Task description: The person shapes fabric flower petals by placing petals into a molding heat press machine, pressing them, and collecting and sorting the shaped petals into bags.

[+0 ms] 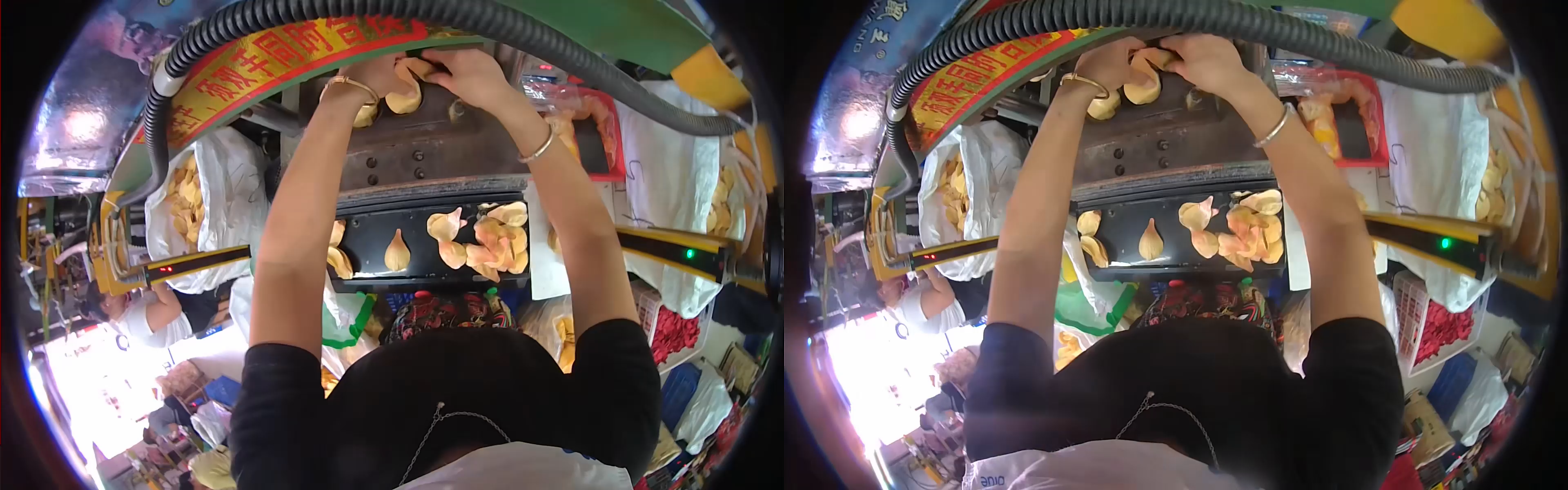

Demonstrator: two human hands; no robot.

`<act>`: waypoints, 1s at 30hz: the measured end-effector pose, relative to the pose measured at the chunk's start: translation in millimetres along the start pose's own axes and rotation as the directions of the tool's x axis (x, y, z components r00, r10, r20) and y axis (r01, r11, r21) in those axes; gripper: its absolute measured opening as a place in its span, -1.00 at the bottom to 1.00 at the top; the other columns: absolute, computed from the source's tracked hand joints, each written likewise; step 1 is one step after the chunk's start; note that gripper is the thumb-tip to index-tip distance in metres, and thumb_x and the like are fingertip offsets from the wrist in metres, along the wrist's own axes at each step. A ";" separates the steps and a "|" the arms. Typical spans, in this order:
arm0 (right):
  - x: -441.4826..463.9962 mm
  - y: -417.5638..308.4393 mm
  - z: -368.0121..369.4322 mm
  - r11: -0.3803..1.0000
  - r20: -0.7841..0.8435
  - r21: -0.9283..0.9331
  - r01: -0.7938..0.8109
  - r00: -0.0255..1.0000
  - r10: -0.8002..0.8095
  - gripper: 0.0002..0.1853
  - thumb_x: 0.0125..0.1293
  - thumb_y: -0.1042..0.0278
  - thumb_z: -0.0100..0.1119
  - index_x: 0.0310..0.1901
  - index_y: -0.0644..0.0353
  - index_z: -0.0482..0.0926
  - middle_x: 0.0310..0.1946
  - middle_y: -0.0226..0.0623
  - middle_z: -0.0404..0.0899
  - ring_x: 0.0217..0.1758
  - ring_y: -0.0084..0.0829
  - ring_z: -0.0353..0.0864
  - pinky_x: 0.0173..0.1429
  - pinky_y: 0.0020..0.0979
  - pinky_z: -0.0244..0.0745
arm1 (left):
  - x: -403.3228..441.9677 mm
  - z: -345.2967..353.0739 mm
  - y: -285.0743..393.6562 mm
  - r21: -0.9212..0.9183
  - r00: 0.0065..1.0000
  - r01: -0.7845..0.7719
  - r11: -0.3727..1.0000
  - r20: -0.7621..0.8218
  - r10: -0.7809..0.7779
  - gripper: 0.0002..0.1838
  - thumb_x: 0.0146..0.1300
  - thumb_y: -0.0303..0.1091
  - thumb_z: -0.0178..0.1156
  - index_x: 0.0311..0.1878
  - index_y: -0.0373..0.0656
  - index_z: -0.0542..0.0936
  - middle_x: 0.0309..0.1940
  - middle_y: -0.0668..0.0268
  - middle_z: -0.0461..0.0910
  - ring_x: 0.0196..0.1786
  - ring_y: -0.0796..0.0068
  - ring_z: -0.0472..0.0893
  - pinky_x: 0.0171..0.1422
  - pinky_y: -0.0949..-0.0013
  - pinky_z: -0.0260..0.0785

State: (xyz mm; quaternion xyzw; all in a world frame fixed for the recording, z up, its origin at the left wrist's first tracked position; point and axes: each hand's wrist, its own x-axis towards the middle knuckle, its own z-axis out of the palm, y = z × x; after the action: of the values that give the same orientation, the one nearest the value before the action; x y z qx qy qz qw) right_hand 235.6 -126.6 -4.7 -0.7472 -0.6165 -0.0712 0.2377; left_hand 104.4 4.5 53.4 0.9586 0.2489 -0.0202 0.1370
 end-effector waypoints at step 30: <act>25.4 -0.6 28.3 0.954 0.300 0.292 -0.063 0.954 -0.029 -0.14 0.02 -0.33 0.22 0.27 0.08 0.34 -0.17 -0.11 0.65 -0.05 -0.17 0.64 -0.02 -0.27 0.50 | -21.6 -6.3 -24.2 -0.006 0.998 0.063 0.998 0.032 -0.063 -0.26 -0.20 0.00 0.45 0.13 -0.06 0.53 -0.07 0.19 0.64 0.06 0.15 0.57 0.14 0.18 0.39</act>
State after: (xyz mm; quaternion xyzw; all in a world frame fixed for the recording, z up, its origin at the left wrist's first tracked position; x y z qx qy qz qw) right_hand 235.5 -91.5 -19.2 -0.7101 -0.6427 0.1391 0.2518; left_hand 73.6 16.3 55.7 0.9494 0.2767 -0.0389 0.1438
